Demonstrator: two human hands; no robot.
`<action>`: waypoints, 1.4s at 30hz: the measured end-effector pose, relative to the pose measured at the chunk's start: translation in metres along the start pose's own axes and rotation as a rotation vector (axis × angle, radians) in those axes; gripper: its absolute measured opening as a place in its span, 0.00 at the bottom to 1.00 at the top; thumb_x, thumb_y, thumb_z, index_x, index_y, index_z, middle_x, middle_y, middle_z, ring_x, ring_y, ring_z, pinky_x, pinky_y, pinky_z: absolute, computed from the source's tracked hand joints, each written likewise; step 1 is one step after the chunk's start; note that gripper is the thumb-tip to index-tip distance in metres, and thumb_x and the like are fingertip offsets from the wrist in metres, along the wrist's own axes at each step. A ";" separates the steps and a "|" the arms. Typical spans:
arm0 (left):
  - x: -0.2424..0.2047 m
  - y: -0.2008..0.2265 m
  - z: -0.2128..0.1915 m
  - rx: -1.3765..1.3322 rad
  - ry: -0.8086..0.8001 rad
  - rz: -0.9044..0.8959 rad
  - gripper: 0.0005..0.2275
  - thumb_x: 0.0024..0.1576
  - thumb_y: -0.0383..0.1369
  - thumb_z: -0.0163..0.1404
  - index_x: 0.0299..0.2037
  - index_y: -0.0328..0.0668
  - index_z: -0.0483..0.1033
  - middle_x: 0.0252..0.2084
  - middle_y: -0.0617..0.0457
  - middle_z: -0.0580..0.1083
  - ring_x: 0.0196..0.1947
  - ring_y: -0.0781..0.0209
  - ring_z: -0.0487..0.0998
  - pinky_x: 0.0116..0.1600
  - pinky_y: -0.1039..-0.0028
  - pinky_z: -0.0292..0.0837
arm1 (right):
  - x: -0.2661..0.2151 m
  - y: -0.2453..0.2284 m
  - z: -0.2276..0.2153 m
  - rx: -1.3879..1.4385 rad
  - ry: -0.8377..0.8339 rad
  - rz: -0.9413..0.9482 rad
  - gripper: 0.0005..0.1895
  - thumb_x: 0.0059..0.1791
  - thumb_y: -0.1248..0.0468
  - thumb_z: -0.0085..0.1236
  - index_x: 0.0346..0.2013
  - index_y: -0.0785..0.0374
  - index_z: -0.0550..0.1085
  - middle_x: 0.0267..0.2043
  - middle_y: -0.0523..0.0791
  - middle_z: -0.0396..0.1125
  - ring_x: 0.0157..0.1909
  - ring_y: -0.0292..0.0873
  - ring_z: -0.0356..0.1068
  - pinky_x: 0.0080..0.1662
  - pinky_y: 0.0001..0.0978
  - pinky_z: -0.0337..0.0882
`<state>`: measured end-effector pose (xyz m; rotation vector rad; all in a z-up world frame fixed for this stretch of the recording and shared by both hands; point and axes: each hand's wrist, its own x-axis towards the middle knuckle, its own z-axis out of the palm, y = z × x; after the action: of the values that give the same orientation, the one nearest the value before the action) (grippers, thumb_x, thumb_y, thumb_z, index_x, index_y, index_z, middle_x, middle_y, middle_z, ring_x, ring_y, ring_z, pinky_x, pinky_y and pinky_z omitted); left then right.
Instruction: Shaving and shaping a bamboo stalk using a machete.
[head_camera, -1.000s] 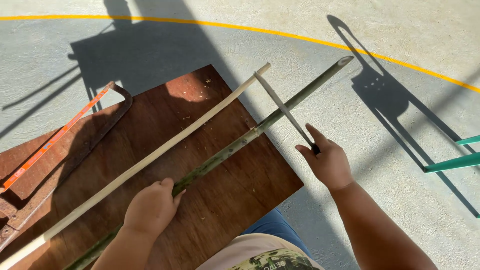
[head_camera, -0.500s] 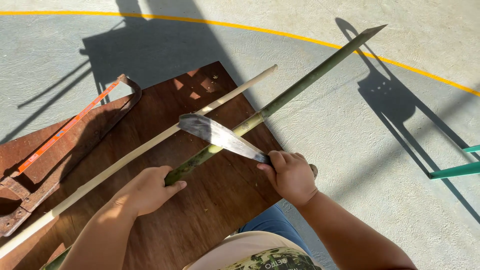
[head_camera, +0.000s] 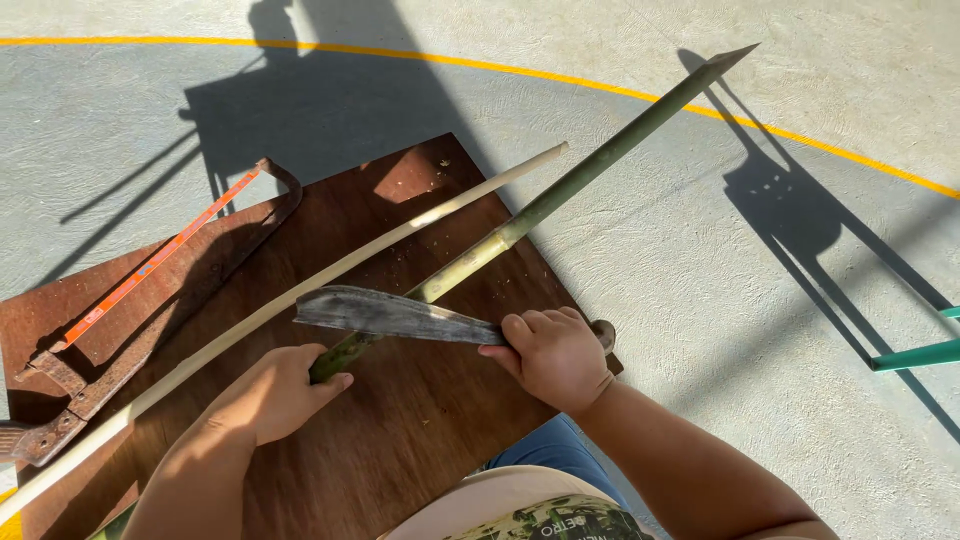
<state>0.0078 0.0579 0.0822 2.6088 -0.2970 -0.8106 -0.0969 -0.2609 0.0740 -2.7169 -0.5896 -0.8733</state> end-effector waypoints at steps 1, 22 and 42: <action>-0.001 -0.004 0.001 -0.002 -0.002 -0.003 0.17 0.57 0.47 0.55 0.37 0.37 0.78 0.27 0.42 0.75 0.30 0.49 0.76 0.42 0.58 0.72 | 0.001 0.011 0.000 0.002 -0.003 -0.001 0.19 0.51 0.47 0.56 0.31 0.61 0.71 0.21 0.45 0.65 0.22 0.48 0.68 0.29 0.45 0.70; -0.002 -0.011 0.022 0.099 0.074 -0.107 0.14 0.59 0.45 0.52 0.42 0.43 0.77 0.34 0.43 0.79 0.39 0.45 0.81 0.47 0.57 0.75 | 0.001 0.028 -0.016 -0.046 -0.212 0.489 0.22 0.52 0.44 0.52 0.35 0.61 0.76 0.21 0.49 0.69 0.20 0.55 0.70 0.24 0.48 0.69; 0.008 -0.019 0.042 0.301 0.182 -0.012 0.10 0.60 0.40 0.51 0.41 0.42 0.72 0.40 0.46 0.77 0.45 0.47 0.80 0.51 0.57 0.76 | 0.014 0.025 -0.009 -0.072 -0.400 0.583 0.19 0.54 0.46 0.50 0.36 0.59 0.74 0.24 0.49 0.70 0.24 0.53 0.72 0.30 0.49 0.72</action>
<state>-0.0087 0.0601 0.0385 2.9431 -0.3764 -0.5614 -0.0807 -0.2817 0.0871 -2.8887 0.1879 -0.2111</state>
